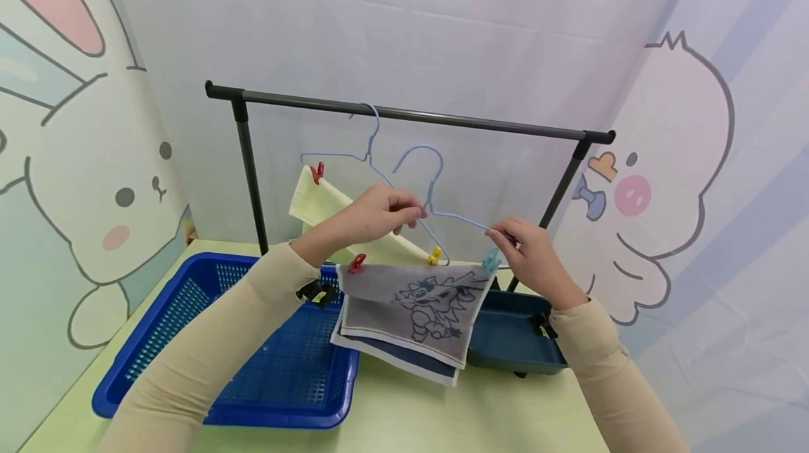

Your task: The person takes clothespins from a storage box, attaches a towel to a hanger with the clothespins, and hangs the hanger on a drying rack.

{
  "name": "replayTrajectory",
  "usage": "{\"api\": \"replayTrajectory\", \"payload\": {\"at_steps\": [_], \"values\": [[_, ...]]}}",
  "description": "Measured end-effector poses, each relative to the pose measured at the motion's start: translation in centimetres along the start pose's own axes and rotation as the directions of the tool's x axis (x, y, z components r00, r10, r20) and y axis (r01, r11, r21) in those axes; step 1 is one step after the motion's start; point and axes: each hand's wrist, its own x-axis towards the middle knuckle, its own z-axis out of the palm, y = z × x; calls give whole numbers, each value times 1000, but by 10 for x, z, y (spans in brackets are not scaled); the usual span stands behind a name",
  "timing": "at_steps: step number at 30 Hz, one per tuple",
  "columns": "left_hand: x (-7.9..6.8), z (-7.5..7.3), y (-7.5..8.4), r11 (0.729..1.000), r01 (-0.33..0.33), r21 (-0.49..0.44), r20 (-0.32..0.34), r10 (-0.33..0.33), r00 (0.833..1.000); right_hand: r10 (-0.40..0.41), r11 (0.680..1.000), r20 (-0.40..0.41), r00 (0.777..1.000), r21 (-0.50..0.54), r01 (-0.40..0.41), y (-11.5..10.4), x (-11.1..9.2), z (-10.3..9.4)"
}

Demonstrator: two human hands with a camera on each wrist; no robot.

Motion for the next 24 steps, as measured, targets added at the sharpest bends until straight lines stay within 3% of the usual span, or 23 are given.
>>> {"api": "replayTrajectory", "payload": {"at_steps": [9, 24], "values": [[-5, 2, 2, 1000, -21, 16, 33, 20, 999, 14, 999, -29, 999, -45, -15, -1, -9, -18], [6, 30, 17, 998, -47, -49, 94, 52, 994, -8, 992, -56, 998, -125, 1, 2, -30, -48]]}}
